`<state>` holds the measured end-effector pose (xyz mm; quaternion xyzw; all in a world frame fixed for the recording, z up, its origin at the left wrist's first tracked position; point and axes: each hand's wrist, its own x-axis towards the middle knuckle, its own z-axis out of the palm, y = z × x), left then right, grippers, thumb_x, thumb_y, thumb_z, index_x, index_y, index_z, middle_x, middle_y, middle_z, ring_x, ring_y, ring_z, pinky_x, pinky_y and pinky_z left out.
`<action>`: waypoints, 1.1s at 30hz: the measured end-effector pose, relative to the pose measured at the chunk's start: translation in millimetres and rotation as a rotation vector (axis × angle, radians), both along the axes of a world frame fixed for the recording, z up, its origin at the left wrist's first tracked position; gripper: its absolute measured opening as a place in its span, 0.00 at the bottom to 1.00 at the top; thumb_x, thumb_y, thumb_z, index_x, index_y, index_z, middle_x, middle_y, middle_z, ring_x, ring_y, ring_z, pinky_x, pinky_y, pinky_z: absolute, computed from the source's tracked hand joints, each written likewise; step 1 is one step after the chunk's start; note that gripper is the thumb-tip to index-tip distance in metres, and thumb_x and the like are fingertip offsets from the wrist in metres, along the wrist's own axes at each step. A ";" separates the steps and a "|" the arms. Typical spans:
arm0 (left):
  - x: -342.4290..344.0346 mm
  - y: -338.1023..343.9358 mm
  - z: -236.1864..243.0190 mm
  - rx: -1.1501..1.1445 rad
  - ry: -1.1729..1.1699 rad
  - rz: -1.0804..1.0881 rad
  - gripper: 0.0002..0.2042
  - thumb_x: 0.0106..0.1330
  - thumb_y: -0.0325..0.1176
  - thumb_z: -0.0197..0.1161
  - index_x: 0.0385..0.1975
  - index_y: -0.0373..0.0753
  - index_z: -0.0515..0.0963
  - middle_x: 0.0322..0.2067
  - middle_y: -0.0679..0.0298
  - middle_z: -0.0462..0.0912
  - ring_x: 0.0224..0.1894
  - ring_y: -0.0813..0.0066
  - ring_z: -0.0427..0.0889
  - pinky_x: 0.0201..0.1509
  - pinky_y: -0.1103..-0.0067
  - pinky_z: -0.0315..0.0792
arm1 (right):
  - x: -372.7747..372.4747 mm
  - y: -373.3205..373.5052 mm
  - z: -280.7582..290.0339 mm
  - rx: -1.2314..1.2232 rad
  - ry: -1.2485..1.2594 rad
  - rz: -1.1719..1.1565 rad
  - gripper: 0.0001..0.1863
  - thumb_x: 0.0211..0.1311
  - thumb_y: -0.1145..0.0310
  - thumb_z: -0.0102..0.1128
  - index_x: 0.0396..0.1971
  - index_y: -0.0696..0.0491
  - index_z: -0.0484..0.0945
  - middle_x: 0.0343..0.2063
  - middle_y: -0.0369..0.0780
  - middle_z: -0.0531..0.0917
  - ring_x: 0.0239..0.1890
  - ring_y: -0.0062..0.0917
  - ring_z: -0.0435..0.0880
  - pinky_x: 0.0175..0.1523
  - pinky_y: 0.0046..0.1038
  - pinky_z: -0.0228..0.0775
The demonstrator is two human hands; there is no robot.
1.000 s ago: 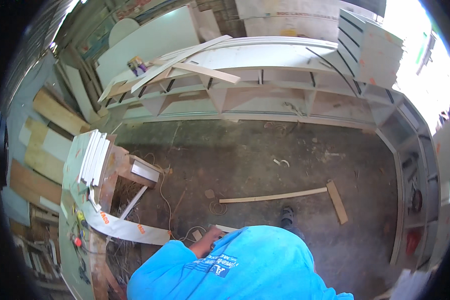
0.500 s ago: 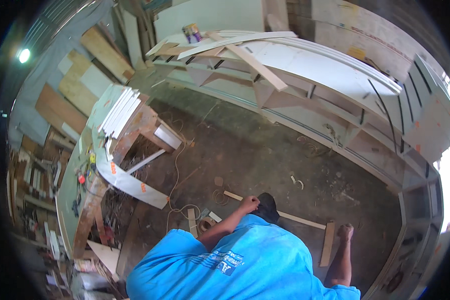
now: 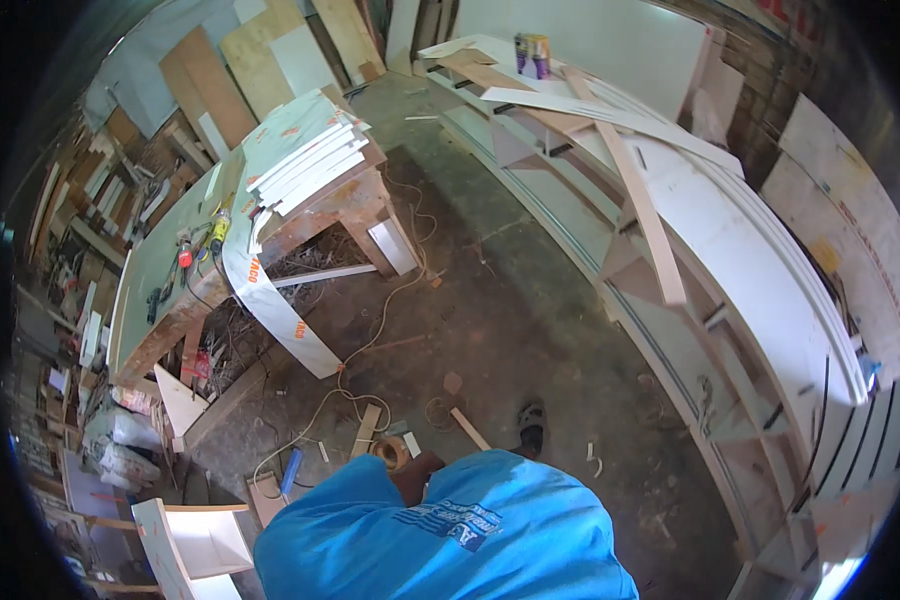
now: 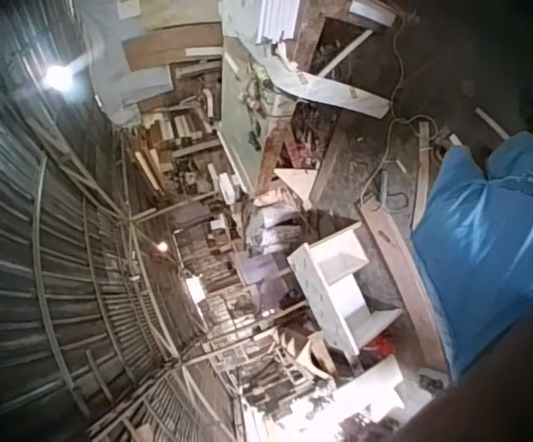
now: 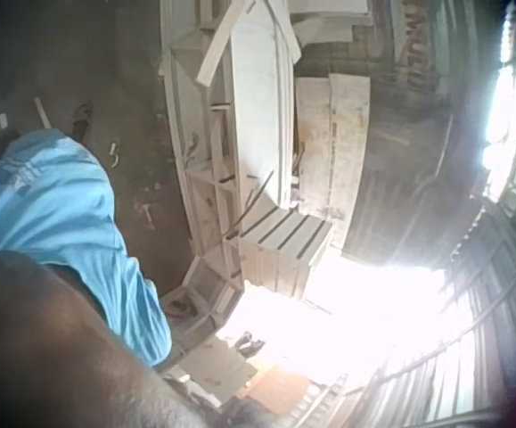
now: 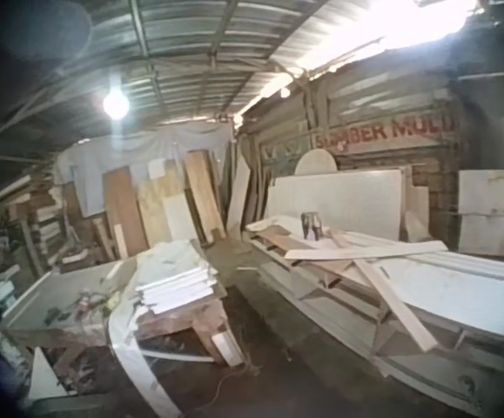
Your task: The person trims the edge of a wood panel using a handheld router and then picks up another piece of wood.
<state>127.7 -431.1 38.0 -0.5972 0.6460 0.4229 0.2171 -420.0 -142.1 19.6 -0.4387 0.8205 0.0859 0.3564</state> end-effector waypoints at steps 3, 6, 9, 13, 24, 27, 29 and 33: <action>-36.1 -83.0 -30.3 -0.073 0.204 0.101 0.12 0.60 0.36 0.58 0.38 0.36 0.81 0.30 0.52 0.84 0.33 0.55 0.85 0.37 0.61 0.77 | -36.1 -67.6 9.9 0.033 0.035 0.046 0.14 0.61 0.53 0.60 0.28 0.49 0.82 0.29 0.38 0.84 0.27 0.27 0.83 0.29 0.40 0.74; -80.2 -172.4 -28.4 -0.173 0.368 0.308 0.14 0.61 0.39 0.61 0.37 0.34 0.82 0.33 0.50 0.85 0.37 0.51 0.85 0.40 0.61 0.77 | -69.4 -135.0 -7.3 0.059 0.078 0.214 0.13 0.61 0.55 0.60 0.26 0.49 0.82 0.28 0.38 0.83 0.27 0.27 0.83 0.29 0.40 0.73; -125.1 -255.3 -30.8 -0.690 0.409 0.037 0.15 0.66 0.42 0.60 0.39 0.34 0.82 0.35 0.48 0.84 0.40 0.50 0.85 0.43 0.61 0.77 | -118.4 -219.7 -35.8 0.081 0.262 0.648 0.13 0.61 0.56 0.60 0.25 0.49 0.81 0.28 0.39 0.83 0.26 0.28 0.82 0.29 0.40 0.73; -189.9 -326.5 82.7 -0.503 0.583 0.426 0.19 0.62 0.45 0.65 0.41 0.33 0.82 0.39 0.44 0.85 0.42 0.48 0.86 0.45 0.60 0.78 | -121.2 -361.3 -7.6 -0.194 -0.326 -0.496 0.12 0.55 0.51 0.66 0.29 0.43 0.88 0.29 0.37 0.88 0.32 0.34 0.88 0.37 0.40 0.78; -63.6 -185.2 61.0 -0.059 -0.126 0.836 0.22 0.64 0.40 0.58 0.57 0.39 0.79 0.56 0.48 0.81 0.58 0.50 0.80 0.58 0.58 0.75 | -99.9 -674.1 -19.4 -0.090 0.189 1.063 0.14 0.46 0.49 0.69 0.27 0.43 0.89 0.28 0.38 0.89 0.34 0.34 0.89 0.35 0.41 0.77; -64.2 -163.7 81.9 0.046 -0.204 1.191 0.22 0.59 0.38 0.64 0.53 0.37 0.82 0.54 0.48 0.83 0.57 0.50 0.81 0.56 0.58 0.76 | -77.2 -772.2 -14.7 -0.063 0.124 1.212 0.15 0.44 0.49 0.70 0.27 0.43 0.89 0.29 0.37 0.89 0.35 0.34 0.89 0.35 0.41 0.77; -73.6 -175.0 83.3 0.089 -0.268 1.367 0.21 0.59 0.39 0.65 0.52 0.38 0.83 0.53 0.48 0.83 0.57 0.50 0.82 0.55 0.58 0.77 | -65.9 -834.5 -9.9 -0.056 0.106 1.304 0.15 0.43 0.49 0.70 0.27 0.42 0.89 0.29 0.37 0.89 0.36 0.33 0.89 0.36 0.41 0.78; -126.3 -206.1 55.5 0.037 -0.136 1.833 0.21 0.59 0.40 0.66 0.51 0.36 0.83 0.49 0.47 0.85 0.45 0.50 0.87 0.46 0.61 0.80 | -44.6 -953.0 -8.2 -0.057 0.127 1.565 0.15 0.42 0.48 0.71 0.27 0.42 0.89 0.30 0.36 0.89 0.37 0.32 0.89 0.37 0.40 0.78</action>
